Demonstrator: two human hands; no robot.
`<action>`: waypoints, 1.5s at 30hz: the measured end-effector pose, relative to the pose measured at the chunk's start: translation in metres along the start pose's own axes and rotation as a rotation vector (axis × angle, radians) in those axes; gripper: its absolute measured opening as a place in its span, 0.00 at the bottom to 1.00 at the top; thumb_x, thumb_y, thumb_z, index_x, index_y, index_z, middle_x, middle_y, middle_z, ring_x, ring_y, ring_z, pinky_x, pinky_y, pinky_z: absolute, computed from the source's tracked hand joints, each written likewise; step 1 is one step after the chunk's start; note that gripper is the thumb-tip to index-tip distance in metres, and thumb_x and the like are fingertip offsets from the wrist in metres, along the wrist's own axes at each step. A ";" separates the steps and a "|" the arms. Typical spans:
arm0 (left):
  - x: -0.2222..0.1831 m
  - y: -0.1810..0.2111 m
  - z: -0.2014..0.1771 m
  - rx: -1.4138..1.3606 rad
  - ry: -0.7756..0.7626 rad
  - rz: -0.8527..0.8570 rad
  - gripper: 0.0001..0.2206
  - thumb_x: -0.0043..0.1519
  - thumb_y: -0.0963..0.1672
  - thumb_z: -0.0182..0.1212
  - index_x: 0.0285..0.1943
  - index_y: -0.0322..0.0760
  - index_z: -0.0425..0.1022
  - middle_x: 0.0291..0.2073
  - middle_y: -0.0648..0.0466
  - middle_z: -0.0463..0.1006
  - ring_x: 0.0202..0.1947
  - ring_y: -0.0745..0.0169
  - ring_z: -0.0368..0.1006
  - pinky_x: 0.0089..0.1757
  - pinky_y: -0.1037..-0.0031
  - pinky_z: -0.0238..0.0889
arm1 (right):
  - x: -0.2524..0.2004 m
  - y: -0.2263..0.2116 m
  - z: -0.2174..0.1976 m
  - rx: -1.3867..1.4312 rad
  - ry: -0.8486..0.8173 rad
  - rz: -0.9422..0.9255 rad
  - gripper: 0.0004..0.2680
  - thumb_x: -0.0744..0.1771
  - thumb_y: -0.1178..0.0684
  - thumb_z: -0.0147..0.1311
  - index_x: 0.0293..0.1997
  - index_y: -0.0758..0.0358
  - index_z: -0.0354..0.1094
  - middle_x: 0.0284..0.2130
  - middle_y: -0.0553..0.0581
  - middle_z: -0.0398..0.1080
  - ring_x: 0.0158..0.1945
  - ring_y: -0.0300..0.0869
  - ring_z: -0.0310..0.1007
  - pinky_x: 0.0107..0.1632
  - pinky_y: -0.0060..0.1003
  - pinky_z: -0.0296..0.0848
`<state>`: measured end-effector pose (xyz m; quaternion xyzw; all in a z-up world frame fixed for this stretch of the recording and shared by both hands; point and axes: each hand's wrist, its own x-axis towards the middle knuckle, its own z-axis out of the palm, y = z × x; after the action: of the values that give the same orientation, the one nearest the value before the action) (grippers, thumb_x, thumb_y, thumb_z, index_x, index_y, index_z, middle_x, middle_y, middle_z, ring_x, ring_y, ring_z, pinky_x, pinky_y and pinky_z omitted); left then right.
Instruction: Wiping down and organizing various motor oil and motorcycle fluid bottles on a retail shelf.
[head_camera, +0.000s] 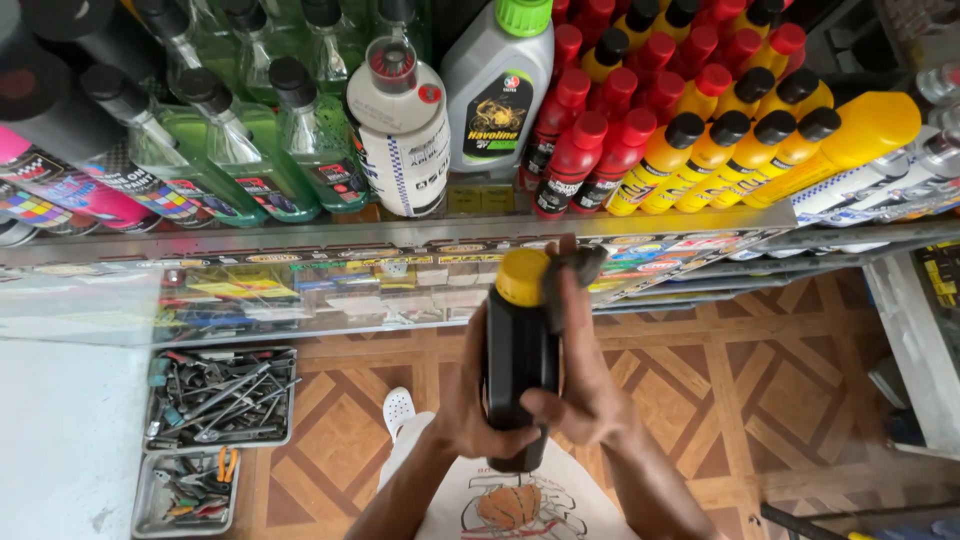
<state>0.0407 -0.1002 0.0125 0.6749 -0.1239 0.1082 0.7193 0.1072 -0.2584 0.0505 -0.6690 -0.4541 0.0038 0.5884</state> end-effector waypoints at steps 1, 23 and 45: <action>0.001 -0.001 -0.003 0.002 0.001 0.008 0.56 0.38 0.48 0.66 0.79 0.32 0.39 0.65 0.39 0.67 0.58 0.38 0.73 0.55 0.54 0.71 | 0.011 -0.002 0.000 -0.003 -0.002 -0.008 0.38 0.65 0.48 0.53 0.80 0.69 0.27 0.79 0.71 0.32 0.83 0.61 0.32 0.82 0.57 0.36; -0.008 0.028 -0.013 0.197 0.024 -0.167 0.53 0.37 0.47 0.69 0.75 0.29 0.45 0.55 0.39 0.76 0.47 0.40 0.78 0.45 0.59 0.73 | 0.002 0.001 0.005 -0.503 0.060 -0.183 0.28 0.66 0.37 0.45 0.70 0.70 0.55 0.73 0.75 0.44 0.79 0.73 0.41 0.79 0.69 0.47; 0.005 0.032 -0.006 0.465 0.211 0.032 0.55 0.36 0.50 0.77 0.72 0.29 0.48 0.55 0.41 0.70 0.51 0.41 0.75 0.50 0.55 0.71 | -0.047 0.000 0.032 0.685 0.066 0.465 0.35 0.64 0.59 0.58 0.78 0.64 0.35 0.68 0.68 0.57 0.71 0.56 0.59 0.70 0.53 0.63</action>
<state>0.0355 -0.0919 0.0444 0.8050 -0.0305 0.2149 0.5521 0.0623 -0.2616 0.0160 -0.5193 -0.2442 0.2659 0.7746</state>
